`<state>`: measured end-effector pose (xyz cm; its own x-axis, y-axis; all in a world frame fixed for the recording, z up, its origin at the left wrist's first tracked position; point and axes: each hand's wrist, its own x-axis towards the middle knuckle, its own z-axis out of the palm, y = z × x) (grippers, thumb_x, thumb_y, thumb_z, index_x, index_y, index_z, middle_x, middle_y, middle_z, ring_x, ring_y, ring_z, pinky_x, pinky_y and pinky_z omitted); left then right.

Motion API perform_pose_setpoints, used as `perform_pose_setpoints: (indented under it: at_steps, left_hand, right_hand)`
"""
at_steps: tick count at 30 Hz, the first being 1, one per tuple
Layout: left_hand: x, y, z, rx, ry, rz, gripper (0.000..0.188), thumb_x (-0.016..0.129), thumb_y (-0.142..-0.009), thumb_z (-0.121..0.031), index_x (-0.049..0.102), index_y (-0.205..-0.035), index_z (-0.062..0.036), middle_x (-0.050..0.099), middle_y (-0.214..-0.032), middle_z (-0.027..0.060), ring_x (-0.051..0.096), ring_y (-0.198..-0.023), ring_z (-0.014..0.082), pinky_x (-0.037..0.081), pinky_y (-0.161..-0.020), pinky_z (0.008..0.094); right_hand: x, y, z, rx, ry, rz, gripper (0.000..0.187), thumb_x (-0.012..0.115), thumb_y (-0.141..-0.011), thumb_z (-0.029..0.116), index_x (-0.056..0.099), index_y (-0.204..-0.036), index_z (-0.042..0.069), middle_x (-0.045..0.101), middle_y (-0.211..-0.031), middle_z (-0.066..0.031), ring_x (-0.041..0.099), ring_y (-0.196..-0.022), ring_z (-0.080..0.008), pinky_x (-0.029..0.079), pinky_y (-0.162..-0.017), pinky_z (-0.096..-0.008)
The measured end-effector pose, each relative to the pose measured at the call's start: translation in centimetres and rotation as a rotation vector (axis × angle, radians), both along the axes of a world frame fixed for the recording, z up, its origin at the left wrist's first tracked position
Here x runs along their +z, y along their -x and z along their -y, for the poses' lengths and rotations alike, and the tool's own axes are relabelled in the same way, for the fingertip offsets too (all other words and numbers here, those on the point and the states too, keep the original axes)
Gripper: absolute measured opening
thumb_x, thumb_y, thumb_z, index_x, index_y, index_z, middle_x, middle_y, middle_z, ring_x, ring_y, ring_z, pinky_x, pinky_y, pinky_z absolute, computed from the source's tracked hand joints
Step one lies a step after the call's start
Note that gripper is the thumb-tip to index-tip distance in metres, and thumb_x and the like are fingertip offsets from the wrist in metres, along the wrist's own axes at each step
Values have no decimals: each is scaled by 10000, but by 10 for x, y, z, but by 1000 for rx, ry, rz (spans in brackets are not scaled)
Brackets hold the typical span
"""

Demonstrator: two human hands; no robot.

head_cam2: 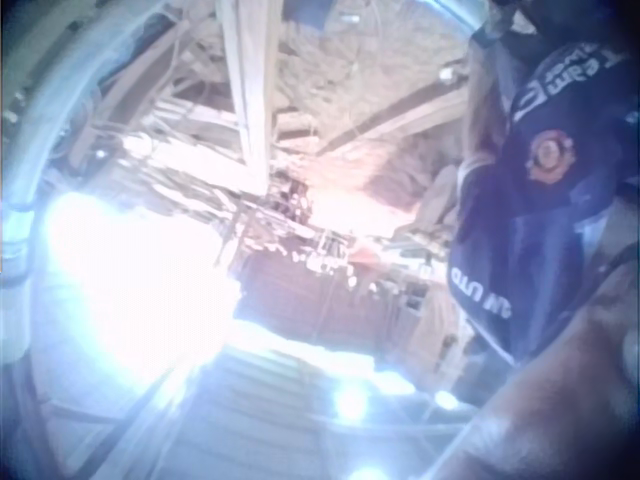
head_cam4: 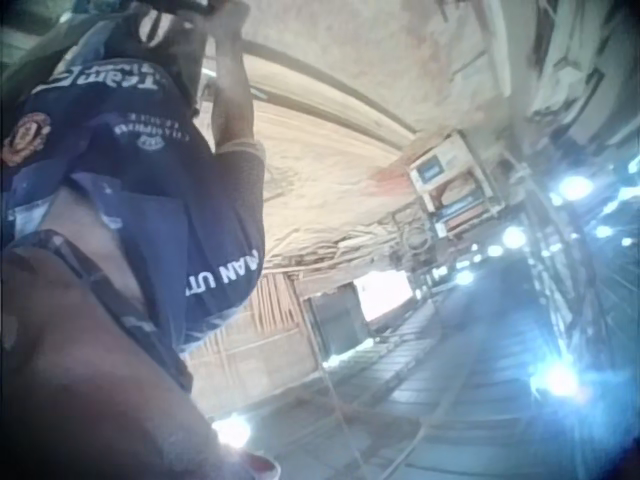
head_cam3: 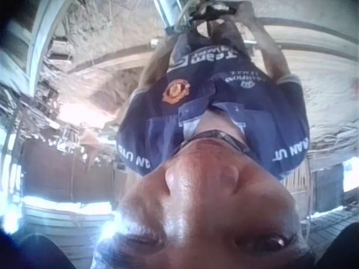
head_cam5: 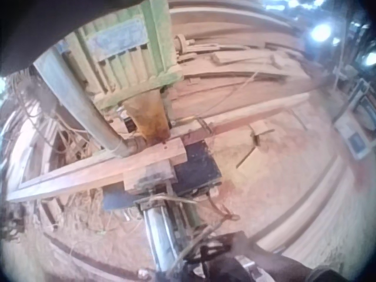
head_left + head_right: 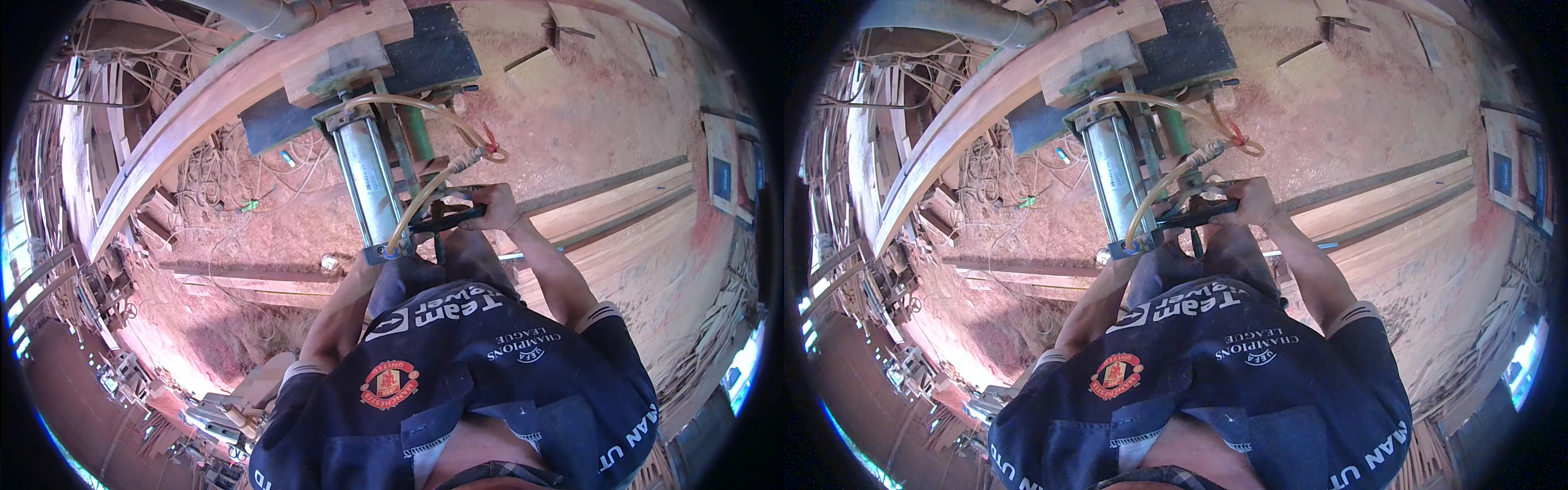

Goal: The person operates a stationary woodworking machine, feeding a wooden plank through the cutter and adjusting the machine's lever. They then measure the processed plank with a tape measure.

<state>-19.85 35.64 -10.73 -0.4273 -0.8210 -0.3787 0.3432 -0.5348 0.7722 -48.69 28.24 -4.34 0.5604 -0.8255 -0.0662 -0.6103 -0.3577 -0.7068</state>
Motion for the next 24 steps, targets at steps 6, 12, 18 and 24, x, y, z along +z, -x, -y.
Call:
perform_pose_setpoints:
  at_steps: [6, 12, 18, 24]
  left_hand:
    - [5, -8, -3, 33, -1, -5, 611, 674, -976, -409, 494, -1414, -24, 583, -1366, 274, 628, -1222, 371, 581, -953, 435]
    - [8, -14, -4, 53, 6, -9, 594, 652, -992, -398, 486, -1425, -28, 576, -1382, 272, 620, -1239, 368, 575, -975, 439]
    - [8, -15, -5, 74, 10, -26, 577, 631, -1007, -387, 478, -1435, -32, 569, -1397, 270, 613, -1256, 365, 570, -997, 443]
    - [4, -19, -7, 80, 5, -46, 560, 609, -1023, -375, 470, -1446, -36, 562, -1412, 267, 605, -1272, 362, 564, -1019, 447]
  right_hand:
    - [-1, -2, 0, -7, 34, 59, 582, 868, -588, 630, 795, -798, 92, 698, -663, -101, 683, -582, -314, 552, -571, -398]
    - [-8, 1, -2, 13, 25, 35, 622, 883, -578, 599, 794, -902, 76, 626, -595, -91, 650, -546, -307, 509, -533, -405]
    - [-9, -1, -4, 5, 39, -19, 566, 883, -578, 587, 764, -802, 81, 657, -624, -100, 672, -574, -308, 532, -558, -407]
    - [2, -5, -3, -30, 23, 38, 554, 866, -586, 607, 742, -682, 76, 684, -646, -110, 691, -596, -319, 551, -577, -411]
